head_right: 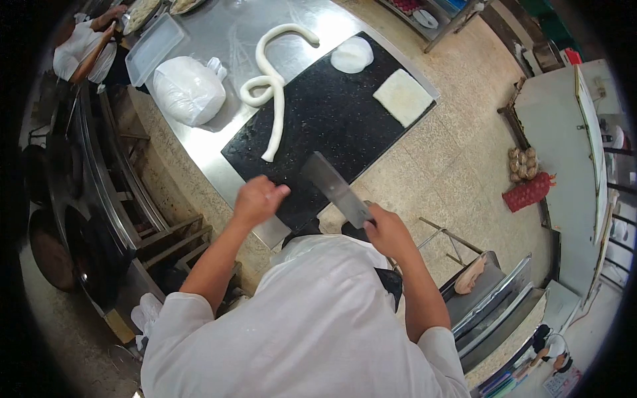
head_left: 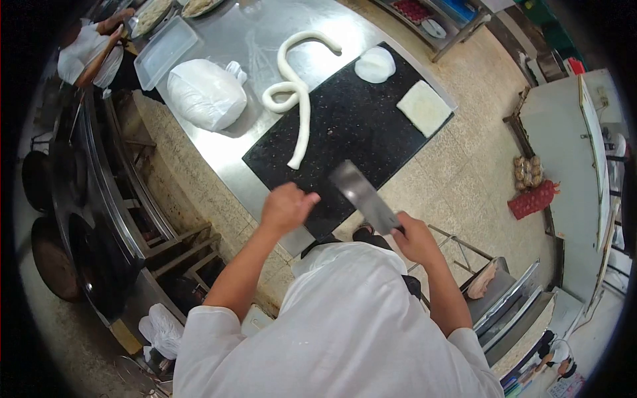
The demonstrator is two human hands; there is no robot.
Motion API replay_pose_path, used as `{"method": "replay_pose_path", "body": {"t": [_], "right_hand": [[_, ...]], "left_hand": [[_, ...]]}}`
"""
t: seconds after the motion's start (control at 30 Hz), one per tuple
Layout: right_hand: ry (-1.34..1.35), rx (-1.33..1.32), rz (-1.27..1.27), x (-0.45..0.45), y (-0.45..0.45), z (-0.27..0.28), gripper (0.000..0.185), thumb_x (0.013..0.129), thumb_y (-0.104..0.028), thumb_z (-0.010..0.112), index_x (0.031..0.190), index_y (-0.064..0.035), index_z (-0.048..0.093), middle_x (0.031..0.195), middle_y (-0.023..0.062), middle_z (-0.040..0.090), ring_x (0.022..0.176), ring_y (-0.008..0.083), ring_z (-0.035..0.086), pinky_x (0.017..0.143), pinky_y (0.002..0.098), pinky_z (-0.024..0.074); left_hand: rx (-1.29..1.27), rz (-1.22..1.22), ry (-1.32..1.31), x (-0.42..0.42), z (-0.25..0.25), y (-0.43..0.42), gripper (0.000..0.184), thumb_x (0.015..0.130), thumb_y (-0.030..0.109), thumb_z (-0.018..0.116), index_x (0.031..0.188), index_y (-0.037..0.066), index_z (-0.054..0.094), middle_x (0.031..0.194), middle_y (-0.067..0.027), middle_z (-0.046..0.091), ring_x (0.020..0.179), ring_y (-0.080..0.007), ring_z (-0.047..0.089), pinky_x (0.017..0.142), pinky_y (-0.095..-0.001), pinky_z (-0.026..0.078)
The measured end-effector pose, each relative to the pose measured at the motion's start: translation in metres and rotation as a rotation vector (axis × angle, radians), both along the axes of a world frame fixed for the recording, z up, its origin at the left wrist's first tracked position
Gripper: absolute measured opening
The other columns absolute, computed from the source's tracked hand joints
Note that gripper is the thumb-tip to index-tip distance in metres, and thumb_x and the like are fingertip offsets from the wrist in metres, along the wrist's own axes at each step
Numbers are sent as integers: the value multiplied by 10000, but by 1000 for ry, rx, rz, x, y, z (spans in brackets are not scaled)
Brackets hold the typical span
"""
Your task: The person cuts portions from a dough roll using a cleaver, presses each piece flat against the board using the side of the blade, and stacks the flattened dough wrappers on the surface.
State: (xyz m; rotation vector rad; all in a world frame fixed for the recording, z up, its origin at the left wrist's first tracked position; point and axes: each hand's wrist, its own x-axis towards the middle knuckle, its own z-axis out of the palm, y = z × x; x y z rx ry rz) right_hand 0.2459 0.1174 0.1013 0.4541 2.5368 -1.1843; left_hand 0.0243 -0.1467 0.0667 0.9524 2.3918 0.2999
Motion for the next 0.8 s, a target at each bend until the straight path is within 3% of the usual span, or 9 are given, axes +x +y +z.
{"method": "replay_pose_path", "body": {"t": [0.03, 0.1, 0.13, 0.2, 0.27, 0.37, 0.47, 0.6, 0.8], "right_hand": [[40, -48, -135, 20, 5, 0, 145, 946, -114, 646, 1038, -17, 592, 837, 198, 668, 778, 387, 657, 713, 453, 524], [81, -104, -271, 50, 14, 1, 138, 944, -110, 655, 1036, -20, 604, 774, 162, 660, 719, 311, 657, 675, 405, 523], [78, -176, -407, 59, 20, 4, 135, 962, -134, 650, 1013, -15, 612, 742, 121, 648, 669, 250, 642, 641, 360, 510], [73, -255, -561, 66, 32, 10, 150, 981, -158, 644, 991, -10, 619, 711, 80, 637, 618, 189, 627, 607, 316, 496], [316, -232, -635, 56, 53, 13, 210, 1020, -207, 621, 996, 1, 629, 709, 34, 615, 613, 96, 578, 583, 281, 476], [537, -362, -756, -8, 91, -7, 278, 1046, -267, 603, 957, -4, 622, 721, 35, 611, 609, 108, 560, 572, 285, 461], [366, -711, -924, -78, 128, -63, 267, 1056, -297, 575, 989, -38, 588, 731, 36, 597, 585, 134, 569, 539, 302, 473], [35, -599, -1054, -88, 133, -78, 231, 1052, -276, 574, 980, -56, 564, 692, 28, 570, 545, 141, 559, 499, 314, 471], [-79, -445, -687, -19, 71, -68, 307, 1000, -331, 661, 947, -32, 614, 677, 21, 591, 497, 117, 534, 450, 303, 419]], "left_hand": [[-5, -6, 1, 15, -10, 8, 304, 954, 335, 662, 1002, 38, 708, 1049, -139, 680, 1003, -334, 655, 893, -436, 510], [207, -402, 426, 42, -42, 26, 450, 966, 478, 635, 1249, 132, 690, 1391, -146, 593, 1359, -372, 494, 1125, -574, 374], [201, -407, 429, 46, -42, 39, 450, 966, 478, 635, 1249, 132, 690, 1391, -146, 593, 1359, -372, 494, 1125, -574, 374], [287, -360, 346, 44, -43, 68, 607, 965, 537, 603, 1492, 244, 539, 1641, -129, 358, 1546, -408, 234, 1201, -716, 140], [268, -388, 325, 40, -47, 97, 647, 966, 563, 583, 1534, 268, 487, 1666, -132, 314, 1557, -413, 205, 1195, -733, 122], [252, -436, 340, 23, -48, 128, 677, 974, 593, 551, 1570, 292, 444, 1685, -134, 280, 1567, -416, 182, 1191, -743, 113], [260, -483, 366, 18, -50, 124, 664, 993, 626, 494, 1570, 302, 442, 1686, -116, 283, 1569, -398, 180, 1196, -734, 103], [191, -479, 444, 15, -55, 102, 691, 993, 650, 466, 1591, 309, 408, 1704, -76, 261, 1583, -354, 168, 1212, -716, 39], [139, -430, 315, 7, -46, 105, 735, 985, 665, 470, 1609, 287, 375, 1713, -87, 239, 1588, -373, 141, 1240, -659, 40]]}}
